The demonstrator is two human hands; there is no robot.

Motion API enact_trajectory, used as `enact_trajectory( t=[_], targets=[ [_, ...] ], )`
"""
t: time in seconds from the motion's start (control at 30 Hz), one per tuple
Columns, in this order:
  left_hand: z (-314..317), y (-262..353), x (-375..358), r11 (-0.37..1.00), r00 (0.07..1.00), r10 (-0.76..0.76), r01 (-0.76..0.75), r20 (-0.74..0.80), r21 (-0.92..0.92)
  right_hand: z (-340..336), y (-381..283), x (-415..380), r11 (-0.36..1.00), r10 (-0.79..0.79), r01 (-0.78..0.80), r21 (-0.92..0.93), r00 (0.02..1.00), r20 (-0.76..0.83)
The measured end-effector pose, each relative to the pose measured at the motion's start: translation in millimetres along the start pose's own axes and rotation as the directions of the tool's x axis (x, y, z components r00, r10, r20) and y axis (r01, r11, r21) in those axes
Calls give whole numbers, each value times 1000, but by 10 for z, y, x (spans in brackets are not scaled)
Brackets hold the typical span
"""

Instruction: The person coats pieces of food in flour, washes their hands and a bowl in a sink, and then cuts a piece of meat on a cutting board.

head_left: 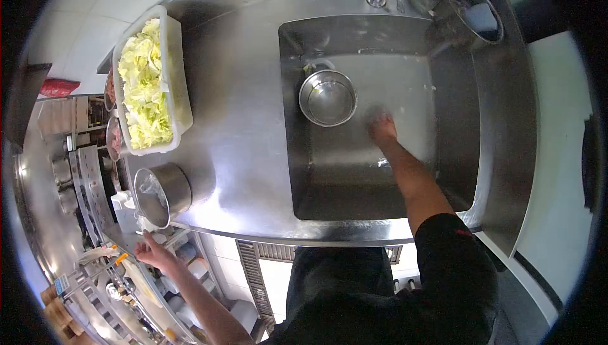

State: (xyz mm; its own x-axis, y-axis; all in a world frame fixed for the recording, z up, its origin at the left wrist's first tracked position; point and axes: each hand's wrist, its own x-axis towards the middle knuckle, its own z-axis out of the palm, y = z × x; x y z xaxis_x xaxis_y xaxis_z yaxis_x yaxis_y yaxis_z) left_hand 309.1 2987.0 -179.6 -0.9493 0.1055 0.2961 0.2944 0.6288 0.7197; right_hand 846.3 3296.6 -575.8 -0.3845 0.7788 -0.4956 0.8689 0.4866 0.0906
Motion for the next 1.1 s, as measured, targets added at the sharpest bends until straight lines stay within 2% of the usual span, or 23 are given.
enact_trajectory(
  t=[0.03, 0.07, 0.17, 0.2, 0.3, 0.33, 0.37, 0.43, 0.47, 0.57, 0.6, 0.63, 0.67, 0.73, 0.77, 0.8, 0.83, 0.87, 0.97, 1.0, 1.03, 1.07, 1.1],
  targets=[
    [26, -43, 129, 977, 979, -203, 202, -4, -72, -59, -49, 52, 997, 51, -55, 58, 996, 77],
    [44, -110, 245, 952, 957, -271, 283, 107, -120, -102, -88, 98, 988, 93, -110, 111, 984, 155],
    [178, -378, 531, 827, 798, -402, 527, 448, -196, -174, -160, 137, 965, 173, -202, 169, 970, 172],
    [229, -481, 587, 840, 805, -384, 508, 452, -189, -206, -164, 146, 950, 181, -226, 215, 961, 210],
    [354, -1046, 851, 827, 850, -436, 508, 294, -242, -164, -164, 319, 888, 219, -305, 344, 939, 267],
    [332, -1109, 881, 730, 772, -483, 616, 414, -298, -15, -138, 395, 857, 259, -344, 385, 931, 255],
    [349, -1156, 875, 705, 770, -426, 611, 474, -359, 113, -137, 472, 822, 295, -378, 426, 923, 249],
    [391, -1312, 849, 642, 767, -297, 601, 569, -475, -104, -152, 324, 804, 322, -367, 468, 930, 176],
    [321, -1348, 822, 660, 746, -206, 584, 633, -473, -176, -157, 254, 794, 337, -361, 489, 931, 140],
    [231, -1841, 648, 516, 780, -292, 615, 553, -596, 312, -101, 469, 770, 364, -360, 527, 926, 101],
    [113, -1882, 542, 521, 768, -272, 624, 580, -582, 329, -73, 504, 784, 359, -366, 502, 926, 115],
    [28, -1824, 386, 526, 752, -256, 636, 608, -565, 349, -37, 518, 797, 355, -374, 474, 925, 133],
    [-10, -1516, 151, 567, 783, -285, 603, 553, -561, 374, -16, 516, 810, 350, -381, 446, 924, 155],
    [-121, -652, -340, 652, 842, -333, 531, 425, -541, 172, 25, 531, 824, 264, -383, 417, 912, 314],
    [-230, -601, -276, 735, 851, -277, 487, 447, -471, 83, 61, 558, 830, 220, -381, 406, 894, 389],
    [-341, -550, -213, 809, 856, -220, 428, 467, -403, 322, 101, 720, 851, 213, -345, 397, 916, 339],
    [-315, 98, -420, 660, 809, -269, 550, 523, -511, 789, 122, 997, 870, 203, -305, 386, 937, 283],
    [-381, 0, -247, 640, 768, -115, 542, 630, -545, 1047, 107, 1158, 888, 190, -266, 375, 955, 229],
    [-133, 646, -412, 912, 778, 150, 129, 611, -389, 339, 173, 723, 674, 286, -403, 619, 915, 284],
    [26, 732, -418, 942, 732, 331, -215, 595, -259, 281, 188, 681, 644, 313, -418, 641, 908, 278],
    [160, 826, -454, 816, 585, 539, -540, 607, -204, 466, 196, 789, 615, 338, -430, 661, 901, 272],
    [380, 1249, -735, 786, 526, 609, -499, 594, -365, 722, 200, 867, 654, 328, -379, 655, 922, 205],
    [629, 1304, -747, 732, 472, 678, -506, 564, -456, 959, 204, 938, 693, 317, -329, 642, 938, 138]
  ],
)
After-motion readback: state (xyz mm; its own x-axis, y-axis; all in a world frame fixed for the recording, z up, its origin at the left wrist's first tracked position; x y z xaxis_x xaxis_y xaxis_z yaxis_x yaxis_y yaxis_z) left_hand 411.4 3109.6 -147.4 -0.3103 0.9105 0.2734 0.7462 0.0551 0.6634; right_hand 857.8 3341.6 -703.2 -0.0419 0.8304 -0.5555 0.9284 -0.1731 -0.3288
